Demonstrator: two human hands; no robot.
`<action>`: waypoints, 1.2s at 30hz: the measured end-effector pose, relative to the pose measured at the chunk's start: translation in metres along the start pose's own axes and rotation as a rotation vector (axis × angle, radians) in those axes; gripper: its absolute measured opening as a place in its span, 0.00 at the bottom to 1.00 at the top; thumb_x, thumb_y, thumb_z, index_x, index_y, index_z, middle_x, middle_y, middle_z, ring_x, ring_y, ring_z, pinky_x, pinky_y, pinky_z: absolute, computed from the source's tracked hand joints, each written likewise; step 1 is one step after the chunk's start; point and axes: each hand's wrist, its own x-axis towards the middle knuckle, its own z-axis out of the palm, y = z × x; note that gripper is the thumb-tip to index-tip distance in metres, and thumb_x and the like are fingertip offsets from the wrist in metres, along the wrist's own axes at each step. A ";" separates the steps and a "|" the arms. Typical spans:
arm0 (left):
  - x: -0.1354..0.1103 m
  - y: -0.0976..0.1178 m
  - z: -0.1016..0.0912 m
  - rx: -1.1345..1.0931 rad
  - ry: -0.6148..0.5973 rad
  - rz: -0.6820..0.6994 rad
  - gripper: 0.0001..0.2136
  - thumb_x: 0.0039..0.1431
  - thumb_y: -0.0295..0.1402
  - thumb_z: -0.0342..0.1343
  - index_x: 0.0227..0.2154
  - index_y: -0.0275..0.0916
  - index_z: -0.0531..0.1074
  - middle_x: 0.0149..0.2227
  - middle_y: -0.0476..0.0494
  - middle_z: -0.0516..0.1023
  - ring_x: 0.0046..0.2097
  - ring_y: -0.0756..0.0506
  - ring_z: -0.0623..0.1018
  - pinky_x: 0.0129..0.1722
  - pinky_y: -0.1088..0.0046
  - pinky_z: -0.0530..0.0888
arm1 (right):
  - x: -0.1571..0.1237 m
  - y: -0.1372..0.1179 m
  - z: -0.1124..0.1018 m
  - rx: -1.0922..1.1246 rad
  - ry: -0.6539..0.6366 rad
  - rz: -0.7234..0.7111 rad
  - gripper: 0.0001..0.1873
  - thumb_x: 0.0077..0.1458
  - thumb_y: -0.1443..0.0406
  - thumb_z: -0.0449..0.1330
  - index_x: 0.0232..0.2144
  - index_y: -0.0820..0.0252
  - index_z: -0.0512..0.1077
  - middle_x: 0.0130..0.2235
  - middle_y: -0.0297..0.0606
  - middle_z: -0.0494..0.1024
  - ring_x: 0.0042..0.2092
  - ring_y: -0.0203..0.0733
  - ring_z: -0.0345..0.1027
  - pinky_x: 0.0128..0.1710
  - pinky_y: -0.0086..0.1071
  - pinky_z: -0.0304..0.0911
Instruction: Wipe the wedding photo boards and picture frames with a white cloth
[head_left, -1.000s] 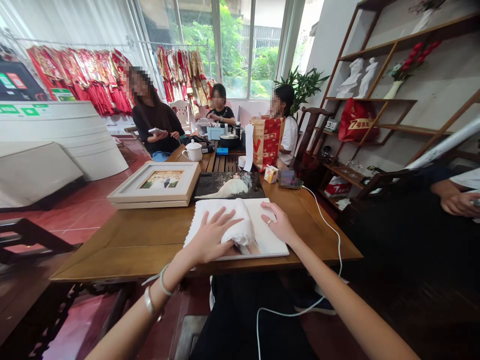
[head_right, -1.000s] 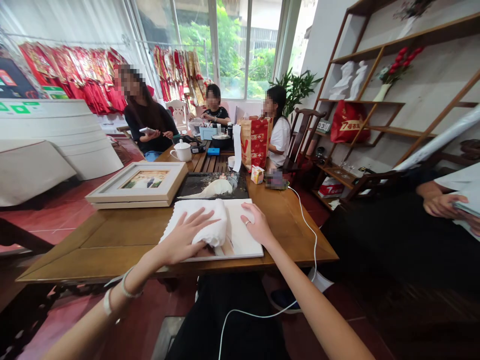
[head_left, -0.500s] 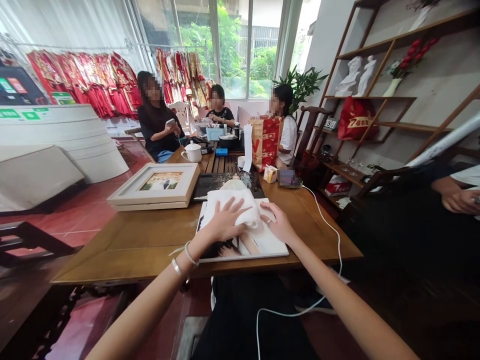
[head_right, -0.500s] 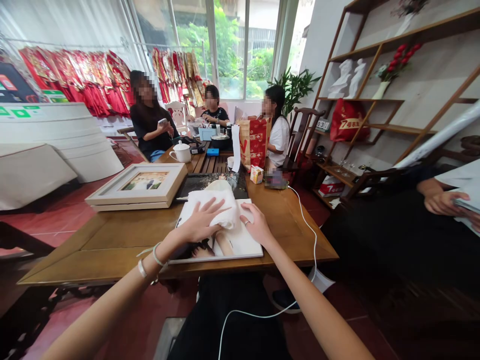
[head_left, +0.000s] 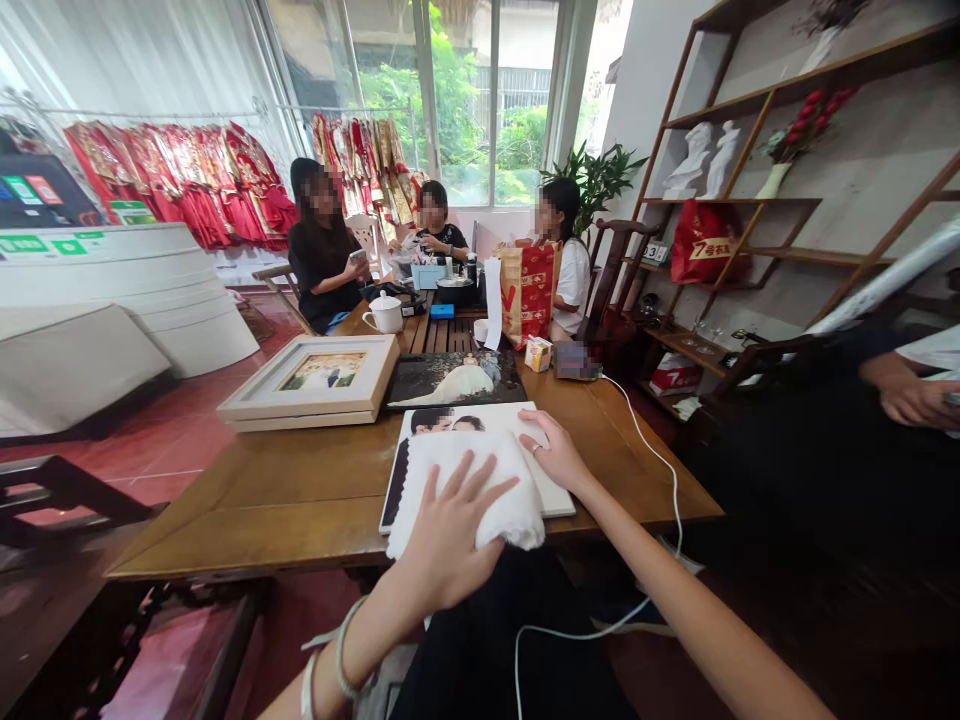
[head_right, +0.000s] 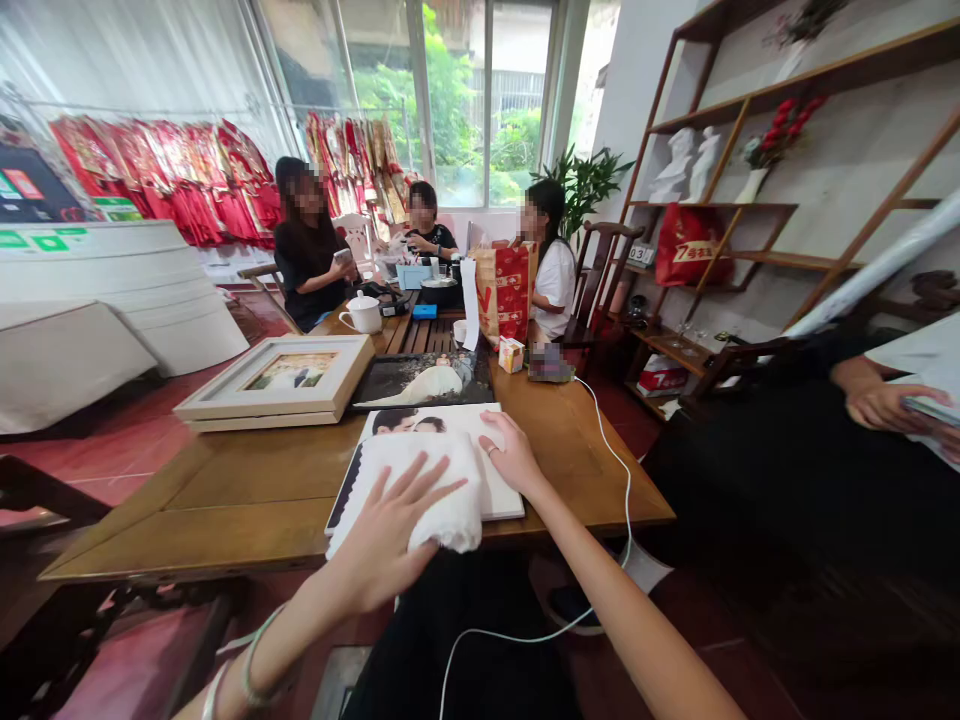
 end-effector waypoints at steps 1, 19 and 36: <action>0.007 -0.004 -0.003 0.012 0.005 -0.029 0.31 0.54 0.34 0.50 0.62 0.54 0.53 0.67 0.53 0.44 0.67 0.37 0.42 0.61 0.40 0.42 | 0.000 0.000 0.000 0.002 0.001 0.002 0.16 0.50 0.66 0.56 0.43 0.58 0.70 0.48 0.45 0.74 0.51 0.48 0.67 0.54 0.46 0.60; 0.132 -0.054 -0.006 0.152 0.022 0.137 0.23 0.62 0.36 0.44 0.60 0.46 0.57 0.67 0.48 0.48 0.67 0.37 0.46 0.59 0.38 0.44 | 0.004 0.016 0.005 0.185 0.045 0.067 0.16 0.44 0.72 0.51 0.38 0.56 0.65 0.42 0.39 0.72 0.47 0.45 0.66 0.50 0.41 0.59; 0.002 0.024 0.026 0.063 0.129 0.104 0.33 0.51 0.40 0.54 0.62 0.53 0.54 0.68 0.48 0.44 0.67 0.32 0.40 0.60 0.37 0.39 | 0.004 0.004 -0.001 0.353 0.061 0.129 0.09 0.47 0.64 0.55 0.35 0.54 0.66 0.49 0.41 0.73 0.55 0.48 0.64 0.53 0.42 0.60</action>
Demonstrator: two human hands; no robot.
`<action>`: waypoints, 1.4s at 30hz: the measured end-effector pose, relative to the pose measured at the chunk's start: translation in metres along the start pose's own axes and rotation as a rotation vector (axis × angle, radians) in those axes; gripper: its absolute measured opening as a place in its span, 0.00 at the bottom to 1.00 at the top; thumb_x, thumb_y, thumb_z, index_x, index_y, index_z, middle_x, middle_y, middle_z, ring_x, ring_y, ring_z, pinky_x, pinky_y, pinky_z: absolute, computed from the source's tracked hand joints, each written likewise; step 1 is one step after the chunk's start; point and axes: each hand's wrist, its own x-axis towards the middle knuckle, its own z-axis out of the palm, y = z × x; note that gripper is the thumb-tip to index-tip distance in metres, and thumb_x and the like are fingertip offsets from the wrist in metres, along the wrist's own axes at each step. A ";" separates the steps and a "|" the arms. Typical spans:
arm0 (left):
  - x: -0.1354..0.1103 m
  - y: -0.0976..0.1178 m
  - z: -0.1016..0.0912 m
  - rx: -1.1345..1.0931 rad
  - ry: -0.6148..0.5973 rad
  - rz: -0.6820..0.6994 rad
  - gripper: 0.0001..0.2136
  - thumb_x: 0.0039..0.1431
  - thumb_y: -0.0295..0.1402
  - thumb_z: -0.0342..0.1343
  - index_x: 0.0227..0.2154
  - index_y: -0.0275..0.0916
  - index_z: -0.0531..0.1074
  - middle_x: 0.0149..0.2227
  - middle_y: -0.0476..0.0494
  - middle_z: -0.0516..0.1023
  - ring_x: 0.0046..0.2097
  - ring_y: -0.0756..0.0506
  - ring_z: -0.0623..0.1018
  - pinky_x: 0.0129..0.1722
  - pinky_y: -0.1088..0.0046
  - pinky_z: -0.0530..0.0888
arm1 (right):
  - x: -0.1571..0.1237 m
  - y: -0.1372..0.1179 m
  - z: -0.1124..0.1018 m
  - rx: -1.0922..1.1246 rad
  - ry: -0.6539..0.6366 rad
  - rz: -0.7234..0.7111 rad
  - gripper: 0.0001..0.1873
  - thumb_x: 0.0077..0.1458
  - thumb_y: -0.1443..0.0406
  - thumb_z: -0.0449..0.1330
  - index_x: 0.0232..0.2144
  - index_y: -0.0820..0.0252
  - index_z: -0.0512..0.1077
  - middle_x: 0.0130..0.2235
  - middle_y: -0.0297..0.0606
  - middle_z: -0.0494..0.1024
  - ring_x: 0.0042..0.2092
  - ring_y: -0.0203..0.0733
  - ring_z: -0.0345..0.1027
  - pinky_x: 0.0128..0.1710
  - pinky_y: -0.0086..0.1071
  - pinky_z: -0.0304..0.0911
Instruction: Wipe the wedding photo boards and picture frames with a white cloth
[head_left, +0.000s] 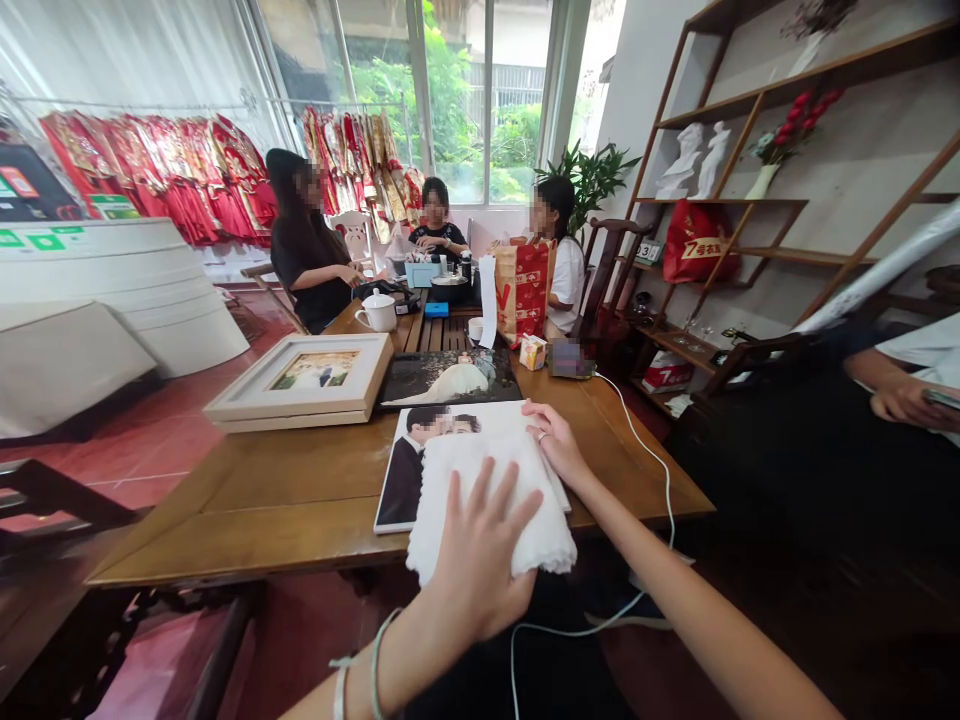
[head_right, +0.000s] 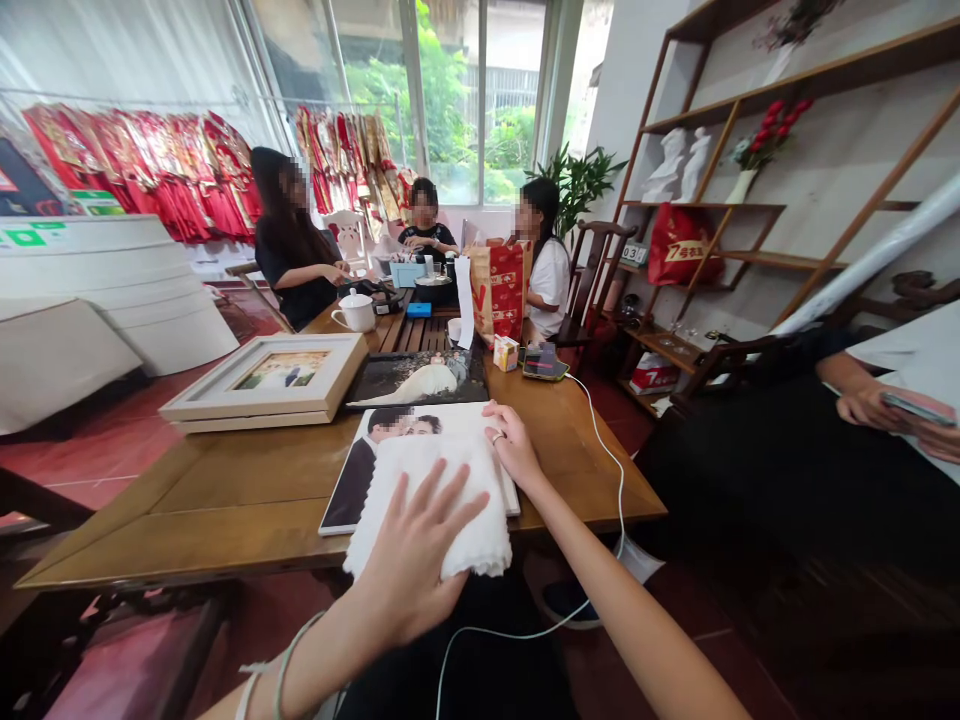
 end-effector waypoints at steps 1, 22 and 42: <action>-0.006 0.002 -0.001 0.002 0.000 -0.032 0.33 0.51 0.40 0.54 0.62 0.53 0.54 0.68 0.48 0.44 0.67 0.32 0.40 0.60 0.38 0.39 | 0.000 0.000 0.000 -0.033 0.002 -0.021 0.09 0.47 0.64 0.55 0.35 0.55 0.67 0.48 0.42 0.73 0.56 0.48 0.64 0.55 0.42 0.58; 0.029 -0.115 -0.028 0.167 -0.013 -0.172 0.27 0.59 0.37 0.47 0.62 0.48 0.55 0.67 0.44 0.48 0.66 0.32 0.47 0.59 0.39 0.47 | 0.000 0.001 0.001 -0.191 -0.023 -0.038 0.10 0.48 0.61 0.60 0.35 0.56 0.70 0.44 0.41 0.74 0.53 0.48 0.66 0.57 0.45 0.55; 0.014 -0.094 -0.023 0.159 0.006 -0.141 0.32 0.52 0.32 0.51 0.62 0.48 0.55 0.67 0.45 0.48 0.66 0.32 0.45 0.60 0.39 0.46 | -0.002 -0.001 0.001 -0.218 -0.041 -0.073 0.12 0.48 0.62 0.60 0.38 0.56 0.70 0.46 0.43 0.75 0.53 0.48 0.66 0.56 0.45 0.56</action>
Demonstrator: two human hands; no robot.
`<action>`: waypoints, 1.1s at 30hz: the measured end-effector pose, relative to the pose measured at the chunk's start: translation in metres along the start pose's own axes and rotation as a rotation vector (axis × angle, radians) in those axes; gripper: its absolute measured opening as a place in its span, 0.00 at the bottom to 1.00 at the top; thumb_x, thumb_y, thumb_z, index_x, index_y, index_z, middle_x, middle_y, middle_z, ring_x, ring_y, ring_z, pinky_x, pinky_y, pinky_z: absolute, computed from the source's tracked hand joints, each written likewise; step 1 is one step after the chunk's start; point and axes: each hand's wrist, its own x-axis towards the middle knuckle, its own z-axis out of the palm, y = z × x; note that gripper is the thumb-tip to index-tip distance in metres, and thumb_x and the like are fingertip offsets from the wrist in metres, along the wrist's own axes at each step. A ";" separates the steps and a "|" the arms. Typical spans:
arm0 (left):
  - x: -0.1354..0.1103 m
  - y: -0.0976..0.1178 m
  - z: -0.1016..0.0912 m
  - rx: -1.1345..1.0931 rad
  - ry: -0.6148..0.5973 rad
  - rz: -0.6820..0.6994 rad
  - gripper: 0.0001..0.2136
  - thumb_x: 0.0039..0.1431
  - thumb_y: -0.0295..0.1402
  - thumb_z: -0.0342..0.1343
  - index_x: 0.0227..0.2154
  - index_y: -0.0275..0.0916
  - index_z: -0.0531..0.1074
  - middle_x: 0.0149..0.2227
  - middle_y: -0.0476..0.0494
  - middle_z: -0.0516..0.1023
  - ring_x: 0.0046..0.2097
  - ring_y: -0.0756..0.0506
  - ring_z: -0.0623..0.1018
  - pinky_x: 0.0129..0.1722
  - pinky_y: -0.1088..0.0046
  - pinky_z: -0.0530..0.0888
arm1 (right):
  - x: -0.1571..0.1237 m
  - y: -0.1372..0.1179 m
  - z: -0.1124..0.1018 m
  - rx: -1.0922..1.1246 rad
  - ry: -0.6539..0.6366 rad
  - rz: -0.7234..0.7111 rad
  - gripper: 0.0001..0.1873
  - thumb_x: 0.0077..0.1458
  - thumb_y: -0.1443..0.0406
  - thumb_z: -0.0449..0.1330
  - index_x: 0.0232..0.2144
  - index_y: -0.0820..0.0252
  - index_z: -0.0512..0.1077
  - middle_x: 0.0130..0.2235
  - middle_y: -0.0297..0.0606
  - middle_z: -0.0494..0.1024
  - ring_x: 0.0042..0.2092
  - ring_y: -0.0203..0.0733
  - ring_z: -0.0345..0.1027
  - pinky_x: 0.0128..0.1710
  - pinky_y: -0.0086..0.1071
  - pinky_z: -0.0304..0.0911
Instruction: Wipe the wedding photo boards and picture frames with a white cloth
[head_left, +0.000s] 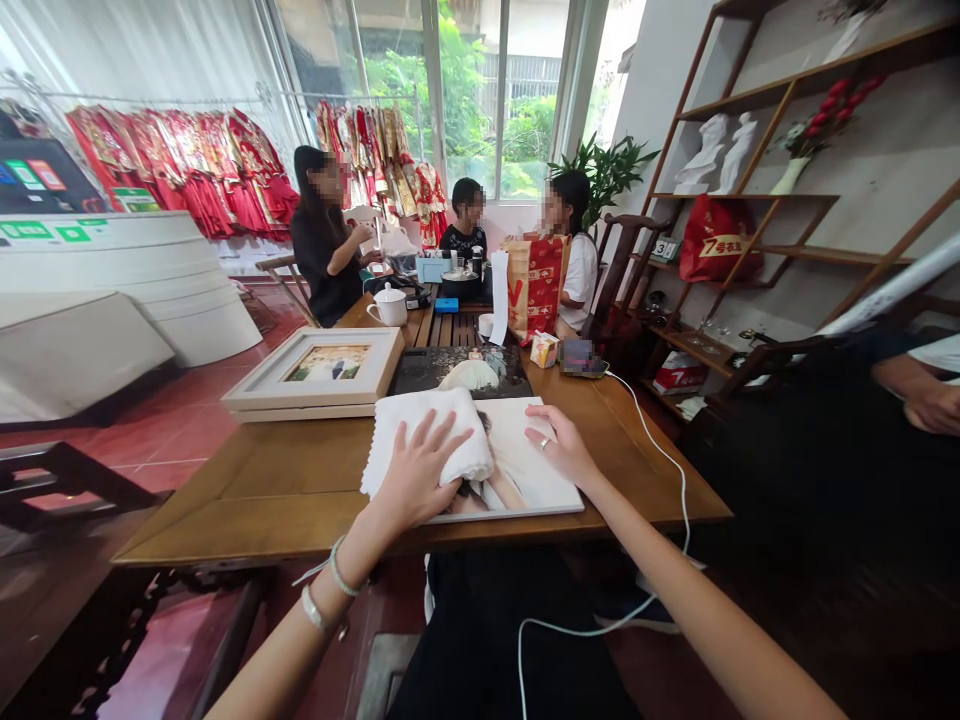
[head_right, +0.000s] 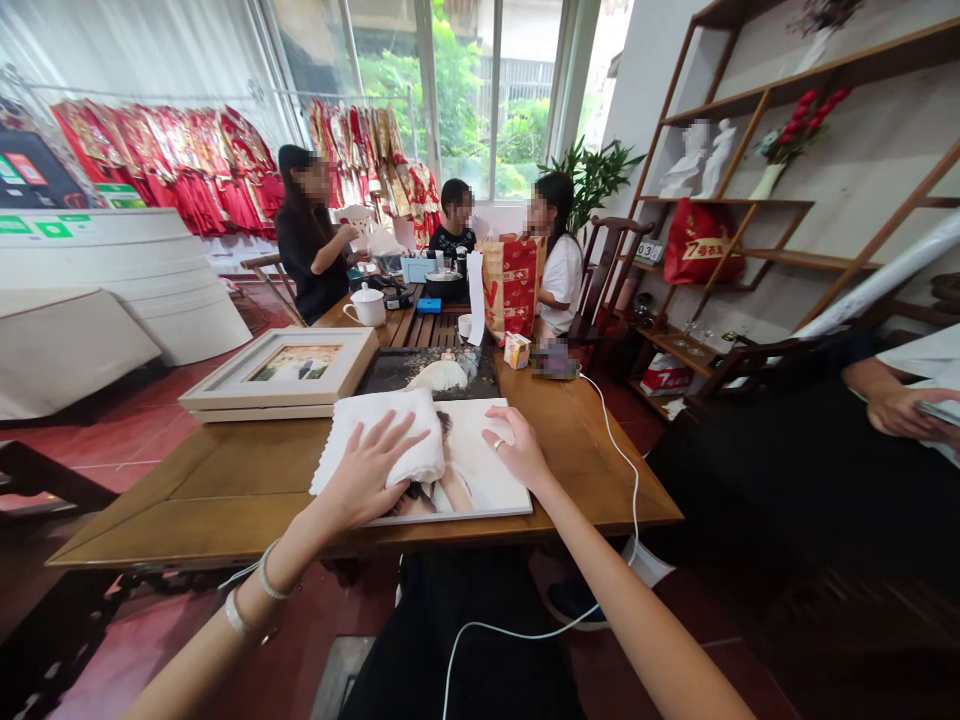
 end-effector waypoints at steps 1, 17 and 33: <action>-0.003 0.004 -0.001 -0.010 -0.014 0.004 0.32 0.52 0.33 0.51 0.62 0.49 0.55 0.67 0.45 0.47 0.67 0.32 0.45 0.60 0.39 0.45 | -0.001 -0.001 0.000 -0.031 0.003 -0.006 0.12 0.48 0.63 0.60 0.38 0.56 0.70 0.45 0.42 0.75 0.52 0.48 0.67 0.55 0.45 0.57; -0.027 0.044 -0.008 -0.114 -0.092 0.098 0.34 0.52 0.34 0.54 0.63 0.54 0.51 0.67 0.48 0.44 0.67 0.33 0.43 0.60 0.39 0.44 | -0.003 -0.005 0.000 -0.102 -0.024 -0.030 0.13 0.47 0.65 0.60 0.39 0.57 0.69 0.45 0.42 0.74 0.51 0.48 0.67 0.54 0.46 0.58; 0.079 0.011 0.005 -0.044 -0.048 0.265 0.26 0.58 0.37 0.49 0.61 0.48 0.56 0.66 0.45 0.51 0.66 0.34 0.49 0.59 0.39 0.48 | 0.000 -0.003 0.000 -0.035 -0.044 0.001 0.13 0.43 0.68 0.57 0.35 0.57 0.67 0.43 0.41 0.75 0.48 0.49 0.68 0.52 0.46 0.59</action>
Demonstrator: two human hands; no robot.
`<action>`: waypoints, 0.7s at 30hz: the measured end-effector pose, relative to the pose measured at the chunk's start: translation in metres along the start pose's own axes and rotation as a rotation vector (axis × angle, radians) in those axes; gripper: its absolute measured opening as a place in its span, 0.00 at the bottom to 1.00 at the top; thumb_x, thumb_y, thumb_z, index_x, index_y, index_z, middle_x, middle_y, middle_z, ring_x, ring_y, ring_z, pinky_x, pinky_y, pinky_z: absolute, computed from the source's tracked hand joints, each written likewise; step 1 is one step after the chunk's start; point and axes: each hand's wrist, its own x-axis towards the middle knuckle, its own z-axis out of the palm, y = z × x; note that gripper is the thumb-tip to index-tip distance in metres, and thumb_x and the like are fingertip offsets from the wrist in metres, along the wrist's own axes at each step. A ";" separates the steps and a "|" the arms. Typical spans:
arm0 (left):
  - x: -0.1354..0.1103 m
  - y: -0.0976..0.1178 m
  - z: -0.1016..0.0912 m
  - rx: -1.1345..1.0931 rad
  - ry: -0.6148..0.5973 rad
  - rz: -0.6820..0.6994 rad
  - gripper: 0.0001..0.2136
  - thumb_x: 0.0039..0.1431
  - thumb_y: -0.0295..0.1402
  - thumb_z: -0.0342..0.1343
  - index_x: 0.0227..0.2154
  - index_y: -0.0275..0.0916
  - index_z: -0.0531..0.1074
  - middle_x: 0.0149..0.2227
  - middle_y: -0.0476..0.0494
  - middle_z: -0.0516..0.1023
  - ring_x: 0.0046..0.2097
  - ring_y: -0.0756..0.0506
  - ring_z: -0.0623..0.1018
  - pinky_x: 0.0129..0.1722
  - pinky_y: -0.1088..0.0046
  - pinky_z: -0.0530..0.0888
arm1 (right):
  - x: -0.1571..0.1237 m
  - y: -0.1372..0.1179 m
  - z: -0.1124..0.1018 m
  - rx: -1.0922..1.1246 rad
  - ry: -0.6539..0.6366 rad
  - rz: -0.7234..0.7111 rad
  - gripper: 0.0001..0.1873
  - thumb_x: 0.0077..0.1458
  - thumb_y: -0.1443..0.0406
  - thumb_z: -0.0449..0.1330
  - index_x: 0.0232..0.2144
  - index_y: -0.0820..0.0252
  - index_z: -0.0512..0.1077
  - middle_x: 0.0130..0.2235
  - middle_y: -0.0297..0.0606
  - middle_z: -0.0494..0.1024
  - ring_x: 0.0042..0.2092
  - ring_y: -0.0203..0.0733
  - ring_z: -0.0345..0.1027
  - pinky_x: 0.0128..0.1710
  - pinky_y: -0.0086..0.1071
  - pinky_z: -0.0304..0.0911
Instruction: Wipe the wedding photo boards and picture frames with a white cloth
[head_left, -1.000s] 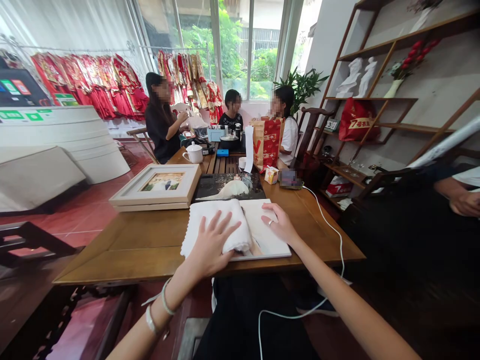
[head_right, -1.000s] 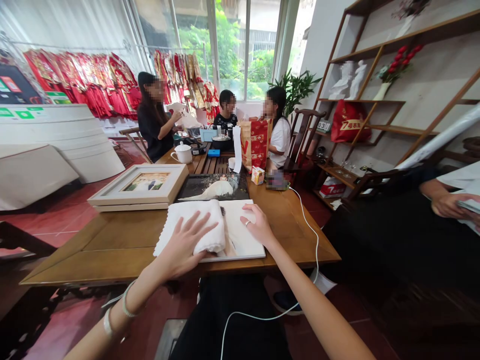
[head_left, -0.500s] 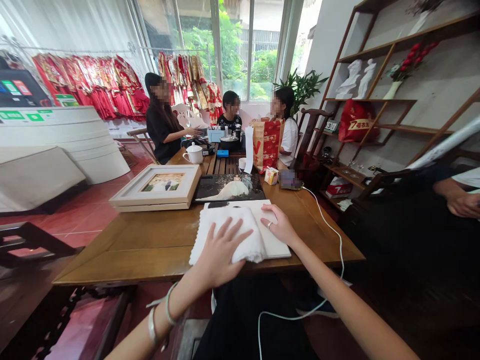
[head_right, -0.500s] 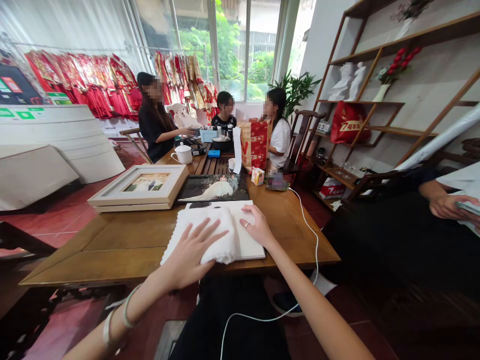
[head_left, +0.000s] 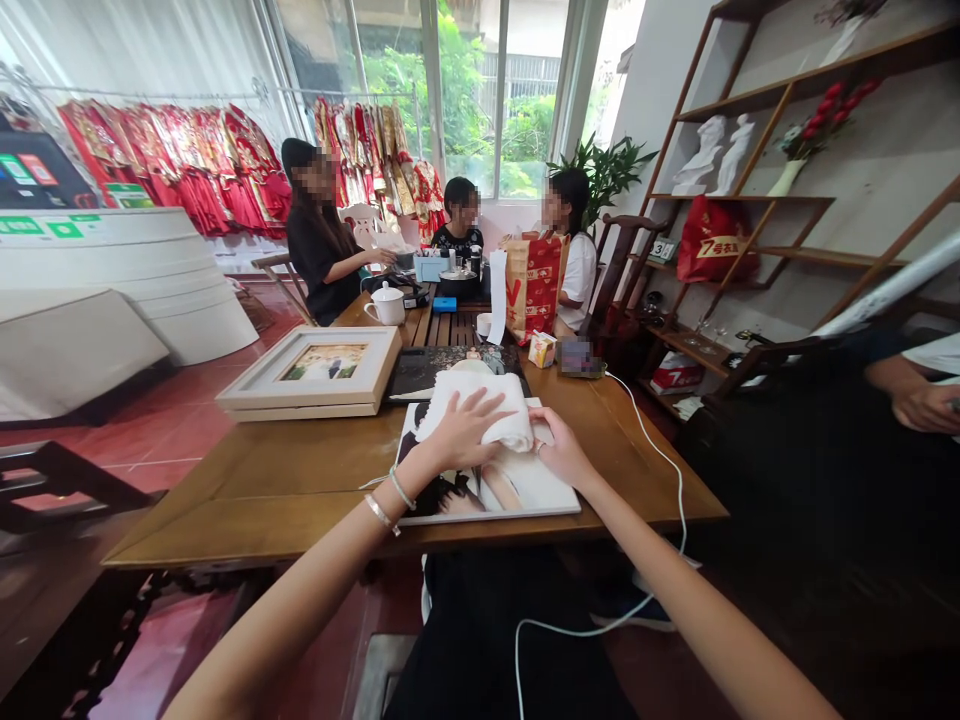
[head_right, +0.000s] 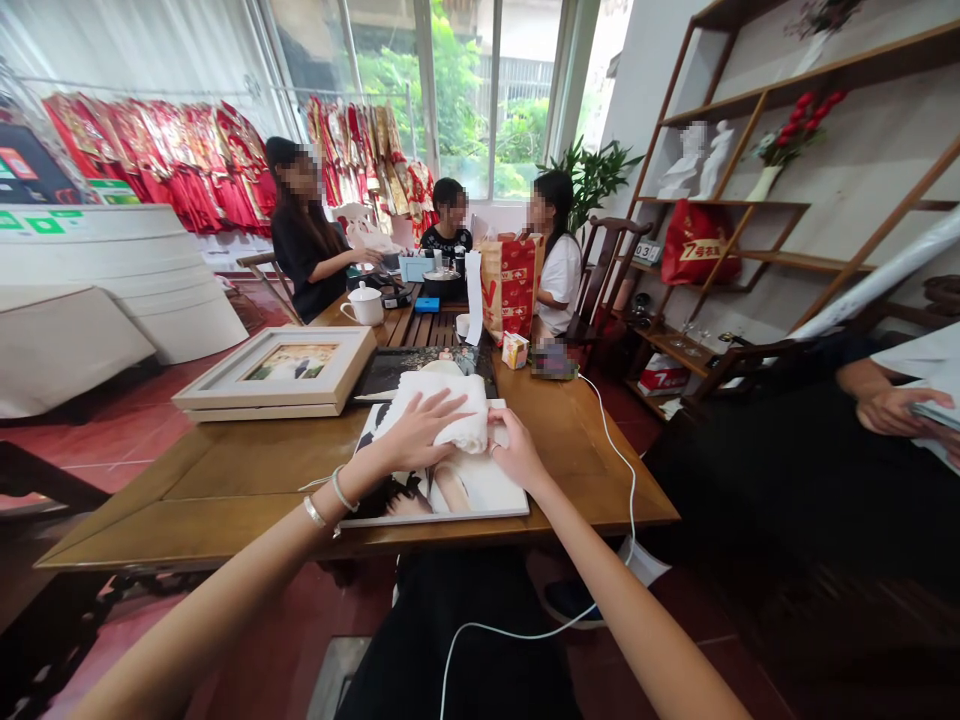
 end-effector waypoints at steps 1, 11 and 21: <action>-0.003 0.002 0.000 -0.002 0.001 0.008 0.26 0.58 0.36 0.50 0.61 0.48 0.57 0.66 0.45 0.50 0.66 0.34 0.49 0.59 0.40 0.47 | 0.000 0.000 0.000 0.007 0.005 -0.002 0.12 0.43 0.68 0.56 0.34 0.56 0.66 0.44 0.42 0.75 0.49 0.49 0.68 0.53 0.46 0.58; -0.080 0.057 -0.006 -0.107 -0.065 0.023 0.35 0.51 0.36 0.55 0.63 0.54 0.51 0.68 0.49 0.43 0.67 0.33 0.41 0.60 0.38 0.40 | -0.001 -0.001 -0.001 -0.013 -0.009 -0.012 0.15 0.45 0.67 0.56 0.39 0.57 0.68 0.47 0.44 0.74 0.54 0.49 0.65 0.56 0.46 0.56; -0.097 0.031 0.000 -0.076 0.023 -0.024 0.33 0.55 0.42 0.53 0.63 0.55 0.48 0.67 0.50 0.45 0.67 0.33 0.46 0.60 0.41 0.45 | -0.001 0.000 0.000 -0.068 -0.004 0.024 0.15 0.45 0.67 0.58 0.39 0.57 0.68 0.47 0.44 0.74 0.54 0.49 0.65 0.56 0.48 0.55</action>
